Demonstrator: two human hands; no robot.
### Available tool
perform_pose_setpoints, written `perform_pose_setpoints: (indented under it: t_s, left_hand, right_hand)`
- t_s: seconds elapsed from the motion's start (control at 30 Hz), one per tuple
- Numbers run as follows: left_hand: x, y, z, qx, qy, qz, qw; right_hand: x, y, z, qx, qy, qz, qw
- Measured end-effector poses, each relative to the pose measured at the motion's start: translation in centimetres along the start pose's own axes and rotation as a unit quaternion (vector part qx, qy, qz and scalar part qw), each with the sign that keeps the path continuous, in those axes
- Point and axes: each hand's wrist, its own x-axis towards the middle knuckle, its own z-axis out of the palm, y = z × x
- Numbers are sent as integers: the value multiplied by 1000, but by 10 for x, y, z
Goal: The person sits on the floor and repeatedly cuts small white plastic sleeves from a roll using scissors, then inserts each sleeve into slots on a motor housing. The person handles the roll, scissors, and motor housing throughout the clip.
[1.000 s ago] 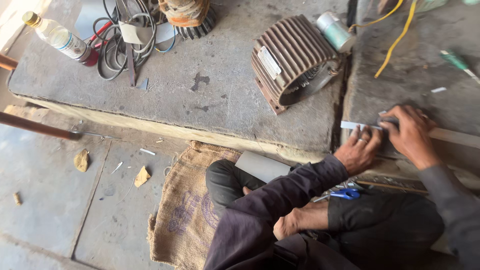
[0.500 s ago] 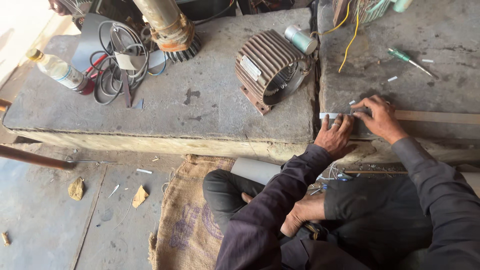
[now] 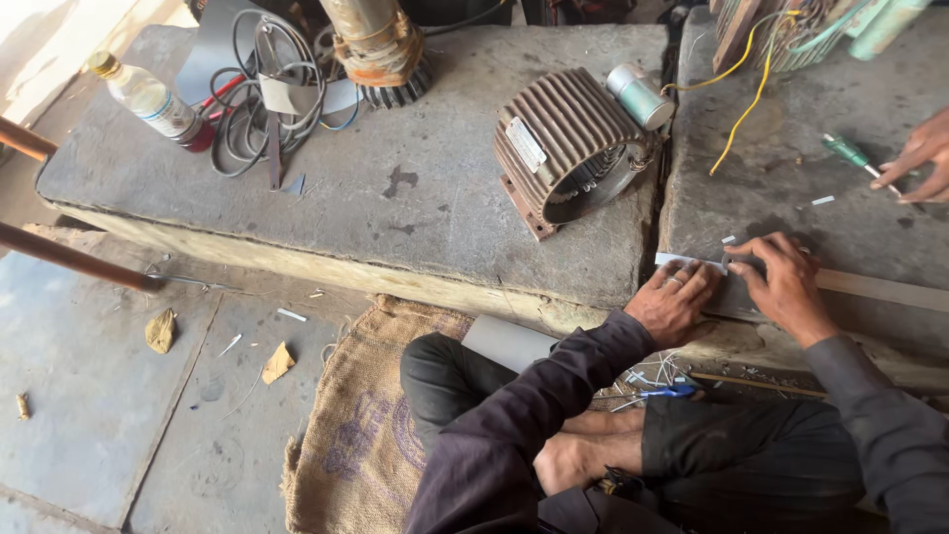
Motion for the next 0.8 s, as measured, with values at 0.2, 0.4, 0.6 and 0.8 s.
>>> perform_pose_setpoints:
  t_s: [0.2, 0.4, 0.6, 0.8]
  left_hand:
    - [-3, -5, 5, 44, 73, 40, 996]
    - [-4, -6, 4, 42, 66, 36, 996]
    - [-1, -5, 1, 15, 64, 20, 998]
    - [-1, -8, 2, 10, 82, 36, 996]
  right_hand:
    - [-5, 4, 0, -6, 1, -3, 1000]
    - [-12, 4, 0, -34, -31, 0, 999]
    - [0, -5, -16, 31, -40, -20, 999]
    - [10, -14, -12, 104, -23, 70, 992]
